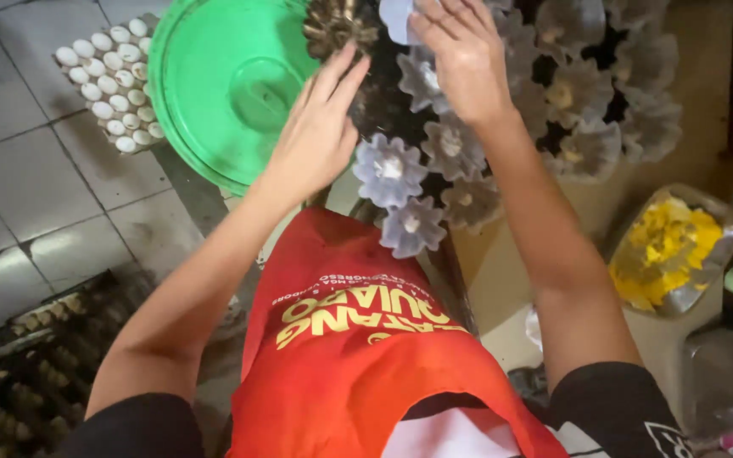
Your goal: Placing paper liners into metal baking molds in a rapid, repetitive manner
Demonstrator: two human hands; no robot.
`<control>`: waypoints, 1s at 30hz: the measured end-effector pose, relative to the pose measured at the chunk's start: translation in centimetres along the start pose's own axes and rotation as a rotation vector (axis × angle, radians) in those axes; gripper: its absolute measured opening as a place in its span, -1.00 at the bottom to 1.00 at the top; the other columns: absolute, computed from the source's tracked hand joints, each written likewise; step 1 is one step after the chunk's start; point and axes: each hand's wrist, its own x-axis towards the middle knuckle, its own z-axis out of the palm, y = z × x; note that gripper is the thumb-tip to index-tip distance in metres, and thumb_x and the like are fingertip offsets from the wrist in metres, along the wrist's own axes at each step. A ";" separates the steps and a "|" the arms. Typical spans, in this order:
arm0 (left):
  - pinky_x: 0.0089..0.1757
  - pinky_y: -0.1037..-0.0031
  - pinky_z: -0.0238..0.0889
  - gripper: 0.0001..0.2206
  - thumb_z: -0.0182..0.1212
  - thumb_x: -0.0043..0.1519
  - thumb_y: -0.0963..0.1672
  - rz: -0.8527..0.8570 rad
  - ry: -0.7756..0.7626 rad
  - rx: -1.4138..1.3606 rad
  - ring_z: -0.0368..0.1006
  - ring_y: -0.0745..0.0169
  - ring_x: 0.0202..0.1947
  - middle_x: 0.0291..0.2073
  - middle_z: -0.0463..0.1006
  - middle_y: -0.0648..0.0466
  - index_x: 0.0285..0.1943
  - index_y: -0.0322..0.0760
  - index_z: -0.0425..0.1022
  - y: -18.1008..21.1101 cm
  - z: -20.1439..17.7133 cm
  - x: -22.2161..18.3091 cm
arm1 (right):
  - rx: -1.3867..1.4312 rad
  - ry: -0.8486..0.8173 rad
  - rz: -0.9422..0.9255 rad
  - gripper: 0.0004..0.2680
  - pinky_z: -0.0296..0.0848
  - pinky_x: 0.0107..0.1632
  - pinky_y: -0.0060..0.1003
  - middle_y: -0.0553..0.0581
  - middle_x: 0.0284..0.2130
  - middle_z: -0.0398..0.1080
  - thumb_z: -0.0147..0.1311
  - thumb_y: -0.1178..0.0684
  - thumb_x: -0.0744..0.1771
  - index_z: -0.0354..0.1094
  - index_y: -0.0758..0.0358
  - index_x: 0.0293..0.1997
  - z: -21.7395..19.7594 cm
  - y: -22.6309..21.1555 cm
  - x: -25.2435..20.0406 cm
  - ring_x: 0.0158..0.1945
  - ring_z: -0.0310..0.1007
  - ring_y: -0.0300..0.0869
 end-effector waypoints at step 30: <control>0.24 -0.28 -0.43 -0.83 0.08 0.32 -0.12 0.503 -0.212 0.770 -0.10 -0.03 0.52 -0.03 0.60 0.32 -0.13 -0.01 0.64 -13.9 2.2 16.3 | -0.025 -0.642 0.344 -0.71 -0.10 0.37 0.06 0.11 -0.10 0.53 -0.12 -0.09 0.40 0.56 0.24 -0.08 6.0 1.7 3.8 0.16 0.29 0.06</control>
